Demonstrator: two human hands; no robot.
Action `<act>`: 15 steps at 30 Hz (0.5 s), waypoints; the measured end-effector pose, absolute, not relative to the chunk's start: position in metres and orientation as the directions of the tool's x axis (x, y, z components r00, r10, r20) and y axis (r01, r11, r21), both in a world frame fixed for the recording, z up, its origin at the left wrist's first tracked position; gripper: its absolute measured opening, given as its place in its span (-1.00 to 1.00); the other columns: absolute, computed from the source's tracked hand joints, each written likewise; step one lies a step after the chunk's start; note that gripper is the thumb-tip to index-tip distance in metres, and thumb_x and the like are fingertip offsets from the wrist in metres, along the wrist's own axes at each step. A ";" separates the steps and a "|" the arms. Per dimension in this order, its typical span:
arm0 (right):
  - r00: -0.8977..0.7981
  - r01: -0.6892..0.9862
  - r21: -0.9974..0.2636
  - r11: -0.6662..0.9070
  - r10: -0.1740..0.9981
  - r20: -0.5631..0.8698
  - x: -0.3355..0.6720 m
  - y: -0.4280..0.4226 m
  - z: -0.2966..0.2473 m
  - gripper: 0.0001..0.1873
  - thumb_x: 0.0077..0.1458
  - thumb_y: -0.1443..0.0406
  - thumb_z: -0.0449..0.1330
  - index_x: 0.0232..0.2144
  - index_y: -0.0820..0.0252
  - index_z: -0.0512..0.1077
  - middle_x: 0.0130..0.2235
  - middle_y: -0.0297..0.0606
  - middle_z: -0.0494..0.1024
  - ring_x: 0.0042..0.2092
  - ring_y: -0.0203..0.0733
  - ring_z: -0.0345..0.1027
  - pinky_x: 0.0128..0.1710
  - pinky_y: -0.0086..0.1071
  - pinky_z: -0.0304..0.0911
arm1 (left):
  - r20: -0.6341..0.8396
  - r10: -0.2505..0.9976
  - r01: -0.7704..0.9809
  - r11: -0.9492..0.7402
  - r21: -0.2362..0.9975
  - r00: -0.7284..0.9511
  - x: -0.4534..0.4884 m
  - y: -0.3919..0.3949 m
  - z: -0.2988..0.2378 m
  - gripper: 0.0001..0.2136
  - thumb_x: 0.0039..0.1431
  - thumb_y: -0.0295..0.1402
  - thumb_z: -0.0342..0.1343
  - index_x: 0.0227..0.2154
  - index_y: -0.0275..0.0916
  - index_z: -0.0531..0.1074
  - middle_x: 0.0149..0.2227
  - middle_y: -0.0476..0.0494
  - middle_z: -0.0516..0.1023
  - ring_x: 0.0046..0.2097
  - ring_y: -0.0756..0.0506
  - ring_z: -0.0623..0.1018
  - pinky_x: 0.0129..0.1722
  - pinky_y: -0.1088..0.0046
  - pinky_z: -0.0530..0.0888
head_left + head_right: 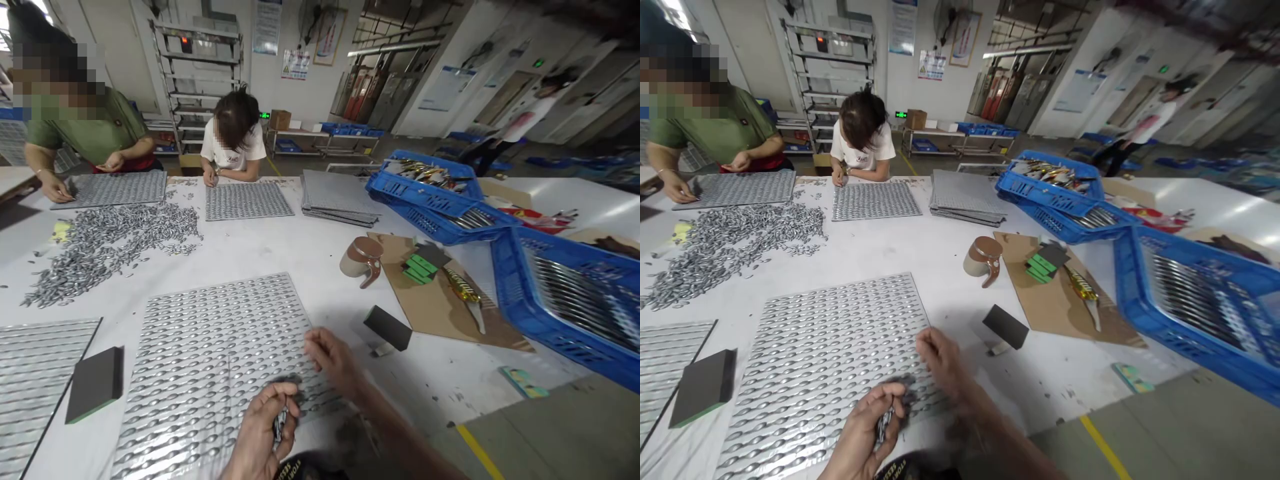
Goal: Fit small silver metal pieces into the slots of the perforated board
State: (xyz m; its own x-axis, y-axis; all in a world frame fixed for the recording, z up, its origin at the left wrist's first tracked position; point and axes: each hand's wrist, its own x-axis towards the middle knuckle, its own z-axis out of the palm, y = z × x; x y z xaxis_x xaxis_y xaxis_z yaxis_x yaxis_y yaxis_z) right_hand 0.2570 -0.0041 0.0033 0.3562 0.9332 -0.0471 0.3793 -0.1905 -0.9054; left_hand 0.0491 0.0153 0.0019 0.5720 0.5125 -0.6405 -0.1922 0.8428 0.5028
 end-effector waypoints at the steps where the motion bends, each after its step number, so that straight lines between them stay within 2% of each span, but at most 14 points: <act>1: 0.374 0.422 -0.884 -0.202 0.927 -0.034 0.270 0.005 -0.002 -0.71 0.27 0.10 0.09 -0.20 0.13 0.50 -0.41 -0.33 0.54 -0.45 -0.18 0.42 -0.37 -0.32 0.37 | -0.628 0.520 -0.183 0.834 0.521 0.579 0.049 0.016 0.001 -0.49 -0.08 -0.05 0.48 -0.15 -0.28 0.56 -0.41 -0.03 0.55 -0.56 0.14 0.26 -0.60 0.64 -0.01; 3: 0.362 0.465 -0.857 -0.221 0.931 -0.044 0.291 0.023 -0.012 -0.69 0.22 0.11 0.09 -0.17 0.15 0.52 -0.40 -0.30 0.56 -0.42 -0.16 0.46 -0.34 -0.31 0.40 | -0.598 0.530 -0.178 0.818 0.547 0.601 0.049 0.015 -0.002 -0.46 -0.07 0.01 0.46 -0.13 -0.27 0.54 -0.40 -0.04 0.56 -0.59 0.14 0.22 -0.62 0.60 -0.11; 7: 0.345 0.476 -0.837 -0.268 0.933 -0.103 0.305 0.052 -0.032 -0.79 0.15 0.20 0.09 -0.30 0.12 0.50 -0.42 -0.31 0.61 -0.37 -0.16 0.51 -0.35 -0.37 0.41 | -0.572 0.553 -0.183 0.797 0.576 0.606 0.048 0.016 -0.008 -0.52 -0.02 0.02 0.45 -0.21 -0.20 0.46 -0.38 -0.05 0.60 -0.59 0.16 0.22 -0.59 0.61 -0.15; 12: 0.366 0.571 -0.779 -0.261 0.929 -0.043 0.301 0.070 -0.046 -0.88 0.08 0.28 0.15 -0.44 0.12 0.47 -0.43 -0.31 0.62 -0.34 -0.16 0.49 -0.27 -0.38 0.31 | -0.534 0.566 -0.186 0.776 0.603 0.628 0.044 0.018 -0.011 -0.55 -0.02 0.00 0.46 -0.31 -0.24 0.45 -0.40 -0.07 0.62 -0.66 0.20 0.11 -0.65 0.61 -0.17; 15: 0.379 0.597 -0.755 -0.271 0.925 -0.032 0.304 0.075 -0.047 -0.94 0.03 0.31 0.18 -0.47 0.11 0.44 -0.48 -0.33 0.58 -0.39 -0.17 0.45 -0.32 -0.39 0.25 | -0.516 0.576 -0.212 0.771 0.600 0.634 0.045 0.019 -0.009 -0.54 -0.05 0.01 0.47 -0.34 -0.27 0.49 -0.43 -0.07 0.60 -0.66 0.19 0.12 -0.68 0.59 -0.20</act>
State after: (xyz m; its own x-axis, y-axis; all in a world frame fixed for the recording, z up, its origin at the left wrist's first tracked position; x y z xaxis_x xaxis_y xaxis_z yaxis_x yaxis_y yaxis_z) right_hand 0.3045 0.0752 -0.0466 0.3792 0.9248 -0.0324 0.5967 -0.2711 -0.7553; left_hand 0.0447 0.0188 -0.0091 0.6337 0.5759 -0.5165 -0.2121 0.7714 0.6000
